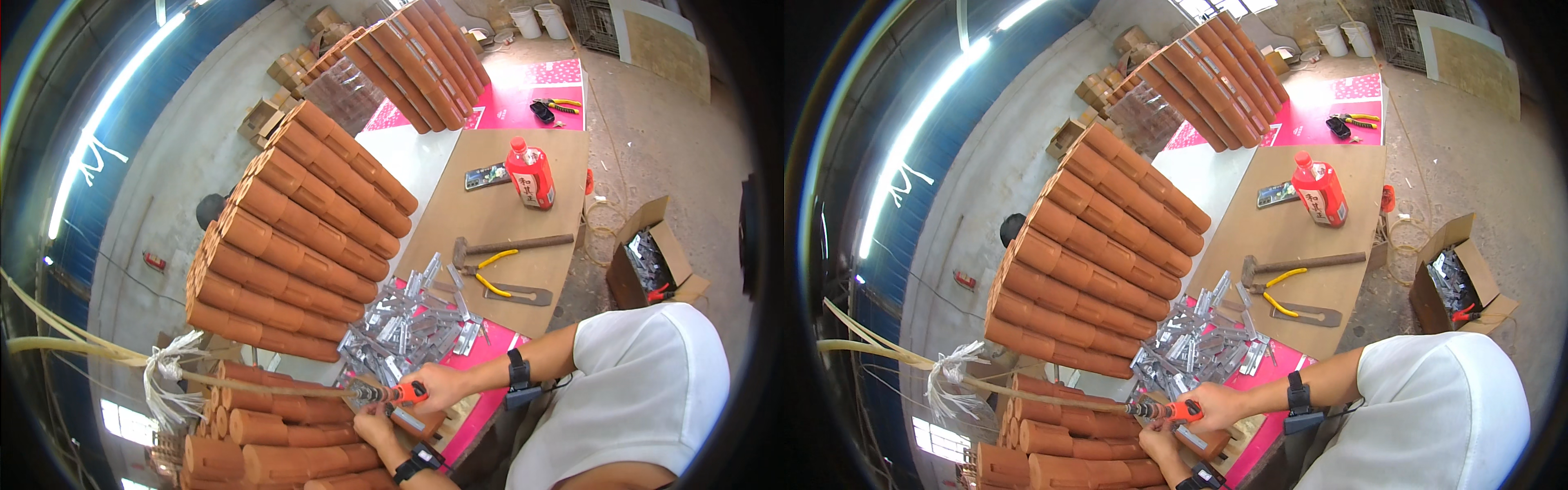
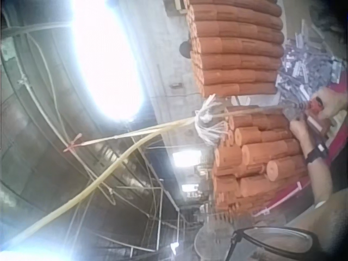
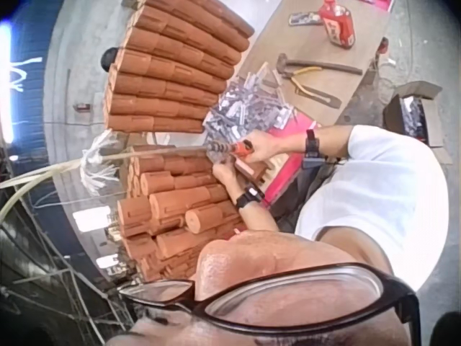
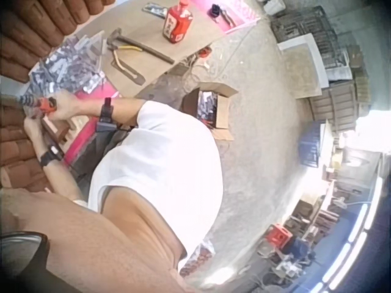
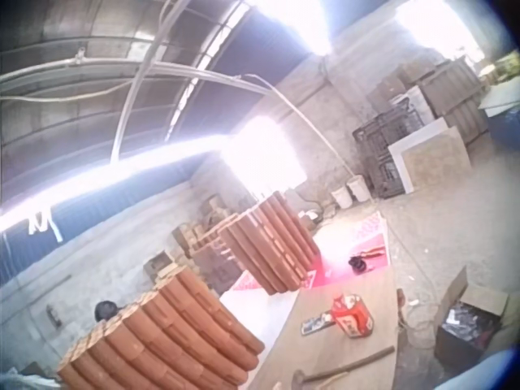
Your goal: Assembling wooden or bamboo components using a pneumatic screwdriver and metal fasteners.
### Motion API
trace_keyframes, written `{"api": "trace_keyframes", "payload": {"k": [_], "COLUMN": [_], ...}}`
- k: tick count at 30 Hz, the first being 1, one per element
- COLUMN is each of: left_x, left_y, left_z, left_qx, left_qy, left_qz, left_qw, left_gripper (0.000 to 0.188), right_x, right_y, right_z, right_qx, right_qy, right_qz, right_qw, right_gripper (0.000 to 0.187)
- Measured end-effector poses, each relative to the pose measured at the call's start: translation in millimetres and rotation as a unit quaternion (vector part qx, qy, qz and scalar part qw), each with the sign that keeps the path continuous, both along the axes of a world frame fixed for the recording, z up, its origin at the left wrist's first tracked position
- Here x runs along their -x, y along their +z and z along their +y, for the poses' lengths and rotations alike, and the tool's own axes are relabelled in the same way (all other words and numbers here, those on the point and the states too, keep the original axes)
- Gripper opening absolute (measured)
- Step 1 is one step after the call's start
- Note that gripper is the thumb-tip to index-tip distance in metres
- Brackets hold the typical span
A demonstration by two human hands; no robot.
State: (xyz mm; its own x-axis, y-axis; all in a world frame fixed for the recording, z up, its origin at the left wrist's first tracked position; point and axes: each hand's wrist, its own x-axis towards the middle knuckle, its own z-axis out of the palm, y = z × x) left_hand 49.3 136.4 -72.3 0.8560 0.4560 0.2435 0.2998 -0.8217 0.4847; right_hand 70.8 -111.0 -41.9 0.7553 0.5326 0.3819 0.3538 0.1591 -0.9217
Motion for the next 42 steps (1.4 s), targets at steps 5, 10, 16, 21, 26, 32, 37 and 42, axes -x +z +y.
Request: {"api": "trace_keyframes", "payload": {"k": [5, 10, 16, 21, 26, 32, 37, 42], "left_x": [17.5, 63.6, 104.8, 131.4, 144.4, 151.2, 150.6, 148.4], "left_y": [12.2, 33.8, 17.9, 13.1, -3.0, -3.8, -7.3, -6.7], "left_z": [-21.5, -60.6, -94.9, -121.4, -129.2, -133.2, -133.7, -135.2], "left_qx": [0.164, 0.412, 0.486, 0.523, 0.538, 0.506, 0.512, 0.518], "left_qy": [0.003, -0.019, -0.045, -0.023, 0.015, -0.002, 0.001, -0.009], "left_qz": [-0.148, -0.263, -0.233, -0.241, -0.234, -0.244, -0.243, -0.272], "left_qw": [0.975, 0.872, 0.841, 0.817, 0.81, 0.827, 0.824, 0.811], "left_gripper": [0.013, 0.007, 0.021, 0.025, 0.017, 0.014, 0.014, 0.015], "right_x": [4.0, -1.2, -10.4, 11.5, 31.0, 46.0, 41.3, 39.5], "right_y": [-1.8, 10.7, 42.7, 110.2, 112.1, 113.0, 105.9, 106.4], "right_z": [-1.7, 1.1, 7.5, 20.8, 38.8, 42.5, 44.3, 45.6], "right_qx": [-0.004, -0.032, -0.046, -0.111, -0.154, -0.152, -0.129, -0.13], "right_qy": [-0.01, 0.028, 0.074, 0.141, 0.19, 0.187, 0.168, 0.173], "right_qz": [-0.006, 0.034, 0.099, 0.115, 0.163, 0.148, 0.139, 0.143], "right_qw": [1.0, 0.999, 0.991, 0.977, 0.956, 0.959, 0.967, 0.966], "right_gripper": [0.028, 0.032, 0.024, 0.028, 0.018, 0.017, 0.016, 0.017]}}
